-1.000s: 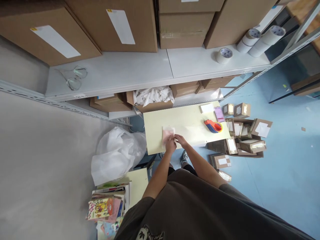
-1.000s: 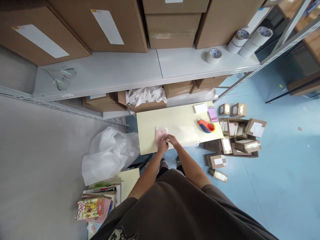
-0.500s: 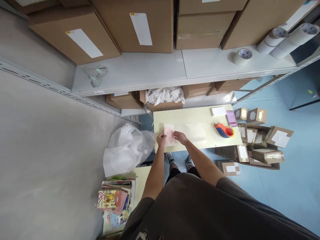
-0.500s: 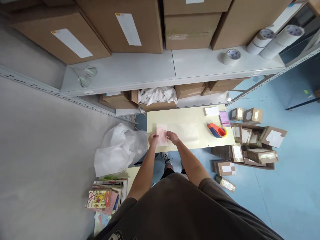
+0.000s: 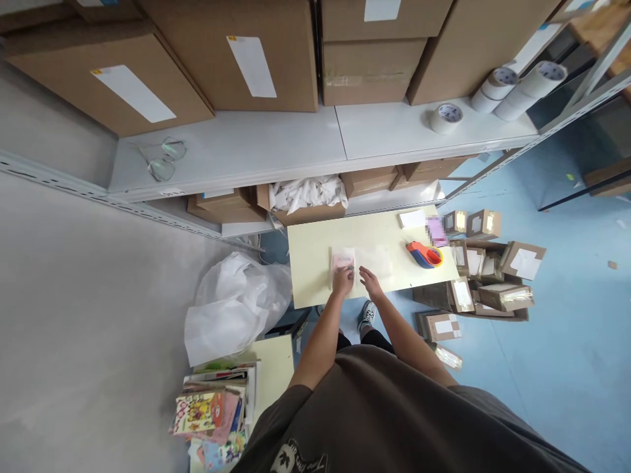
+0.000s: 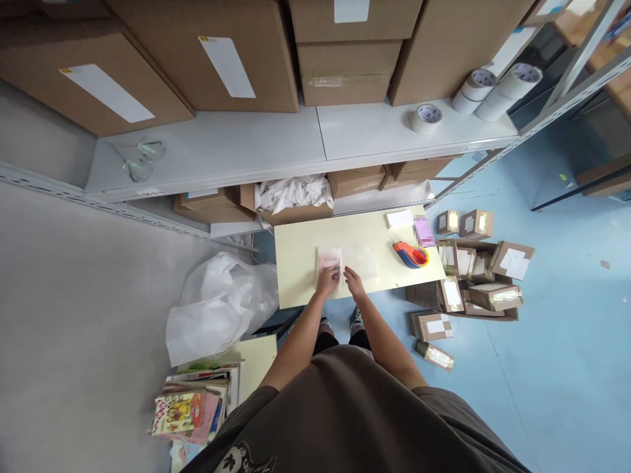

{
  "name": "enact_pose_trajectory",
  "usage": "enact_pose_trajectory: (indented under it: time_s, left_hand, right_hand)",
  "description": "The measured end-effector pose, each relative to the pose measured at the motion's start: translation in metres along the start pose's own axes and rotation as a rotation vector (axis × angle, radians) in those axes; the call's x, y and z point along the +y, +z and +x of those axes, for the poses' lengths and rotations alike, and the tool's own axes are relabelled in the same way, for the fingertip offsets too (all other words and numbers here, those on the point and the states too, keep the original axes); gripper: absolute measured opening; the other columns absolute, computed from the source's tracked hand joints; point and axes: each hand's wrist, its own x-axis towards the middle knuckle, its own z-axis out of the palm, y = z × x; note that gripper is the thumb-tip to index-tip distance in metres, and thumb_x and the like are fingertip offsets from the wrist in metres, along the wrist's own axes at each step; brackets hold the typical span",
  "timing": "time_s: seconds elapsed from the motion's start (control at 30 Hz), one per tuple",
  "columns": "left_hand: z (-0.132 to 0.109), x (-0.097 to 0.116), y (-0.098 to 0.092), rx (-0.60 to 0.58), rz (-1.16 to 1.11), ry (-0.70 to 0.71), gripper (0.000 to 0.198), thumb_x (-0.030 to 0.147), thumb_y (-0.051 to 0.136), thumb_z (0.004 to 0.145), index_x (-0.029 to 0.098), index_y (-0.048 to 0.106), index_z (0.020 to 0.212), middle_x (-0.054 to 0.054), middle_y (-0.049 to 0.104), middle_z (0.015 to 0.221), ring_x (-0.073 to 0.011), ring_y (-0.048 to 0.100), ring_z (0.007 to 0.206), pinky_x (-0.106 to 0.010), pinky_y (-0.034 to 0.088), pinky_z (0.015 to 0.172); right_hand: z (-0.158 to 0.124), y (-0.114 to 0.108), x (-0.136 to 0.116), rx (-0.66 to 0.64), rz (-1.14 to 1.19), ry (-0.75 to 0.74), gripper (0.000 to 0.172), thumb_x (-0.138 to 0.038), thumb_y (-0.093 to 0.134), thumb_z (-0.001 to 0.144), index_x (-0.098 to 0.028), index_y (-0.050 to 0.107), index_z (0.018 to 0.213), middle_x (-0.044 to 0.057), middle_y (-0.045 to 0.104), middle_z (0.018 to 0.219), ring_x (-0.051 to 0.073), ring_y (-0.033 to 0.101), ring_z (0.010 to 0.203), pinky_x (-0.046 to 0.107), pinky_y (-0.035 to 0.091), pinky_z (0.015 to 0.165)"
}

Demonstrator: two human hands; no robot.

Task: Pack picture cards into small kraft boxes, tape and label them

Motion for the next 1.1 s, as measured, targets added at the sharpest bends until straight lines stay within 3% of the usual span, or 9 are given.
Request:
enact_pose_trajectory:
  time_s: [0.07,0.17,0.3,0.4,0.53,0.7,0.83,0.97,1.1]
  left_hand:
    - [0.001,-0.009,-0.011,0.136,-0.091,-0.053,0.034,0.016,0.061,0.091,0.018,0.079,0.12,-0.016,0.072,0.139,-0.0284,0.063,0.133,-0.041,0.044,0.12]
    - [-0.001,-0.029,-0.031,0.323,-0.197,-0.282,0.031,0.03,0.065,0.092,0.018,0.077,0.117,-0.015,0.077,0.123,-0.0294,0.069,0.12,-0.039,0.054,0.103]
    - [-0.007,-0.056,-0.051,0.265,-0.477,-0.449,0.027,0.039,0.071,0.083,0.018,0.078,0.099,-0.007,0.08,0.091,-0.025,0.074,0.091,-0.031,0.057,0.078]
    - [-0.011,-0.067,-0.057,0.305,-0.637,-0.439,0.029,0.035,0.074,0.076,0.016,0.078,0.098,-0.007,0.08,0.092,-0.0222,0.074,0.086,-0.03,0.057,0.075]
    - [-0.009,-0.051,-0.045,0.3,-0.733,-0.368,0.041,0.04,0.072,0.083,0.014,0.076,0.115,-0.013,0.081,0.11,-0.0227,0.076,0.092,-0.031,0.059,0.08]
    - [0.012,0.005,0.003,0.124,-0.517,-0.198,0.034,0.04,0.066,0.097,0.016,0.078,0.118,-0.017,0.077,0.127,-0.0286,0.072,0.12,-0.039,0.058,0.101]
    - [0.025,0.036,0.033,0.079,-0.3,-0.158,0.019,0.021,0.075,0.083,0.017,0.081,0.101,-0.017,0.075,0.13,-0.0325,0.063,0.136,-0.045,0.045,0.12]
    - [0.022,0.032,0.029,0.201,-0.192,-0.194,0.037,0.014,0.068,0.081,0.02,0.079,0.116,-0.014,0.075,0.131,-0.0286,0.066,0.131,-0.041,0.048,0.116]
    - [0.005,0.008,0.01,0.321,-0.31,-0.337,0.044,0.028,0.071,0.083,0.019,0.074,0.126,-0.012,0.078,0.119,-0.0271,0.072,0.115,-0.036,0.057,0.097]
  right_hand:
    - [0.005,0.01,-0.001,-0.05,-0.036,0.038,0.056,-0.053,0.079,0.074,-0.026,0.08,0.123,0.011,0.071,0.145,0.035,0.061,0.137,0.047,0.051,0.11]
    - [0.015,0.028,-0.005,-0.086,-0.065,0.066,0.049,-0.05,0.08,0.074,-0.024,0.081,0.115,0.011,0.078,0.128,0.035,0.065,0.13,0.048,0.05,0.108]
    - [0.021,0.043,-0.009,-0.194,-0.036,0.063,0.037,-0.047,0.08,0.075,-0.023,0.082,0.103,0.009,0.081,0.108,0.033,0.068,0.118,0.046,0.051,0.103]
    - [0.022,0.05,-0.007,-0.271,0.001,0.07,0.034,-0.045,0.078,0.075,-0.023,0.081,0.101,0.009,0.081,0.108,0.031,0.068,0.116,0.045,0.052,0.102]
    - [0.026,0.047,-0.007,-0.258,0.032,0.065,0.04,-0.045,0.077,0.071,-0.023,0.081,0.105,0.01,0.08,0.121,0.029,0.069,0.118,0.043,0.052,0.105]
    - [0.03,-0.002,-0.012,0.084,-0.08,-0.141,0.054,-0.056,0.061,0.081,-0.023,0.08,0.119,0.011,0.076,0.135,0.03,0.064,0.133,0.046,0.048,0.115]
    - [0.032,-0.044,-0.02,-0.011,-0.218,-0.191,0.048,-0.047,0.071,0.081,-0.024,0.081,0.121,0.011,0.074,0.141,0.033,0.059,0.142,0.046,0.04,0.125]
    - [0.042,-0.046,-0.028,-0.139,-0.27,-0.12,0.047,-0.037,0.076,0.077,-0.025,0.08,0.122,0.008,0.072,0.145,0.035,0.055,0.147,0.051,0.033,0.13]
    - [0.051,-0.027,-0.028,-0.214,-0.245,-0.065,0.041,-0.027,0.081,0.069,-0.029,0.082,0.11,0.005,0.074,0.141,0.037,0.051,0.15,0.052,0.029,0.132]
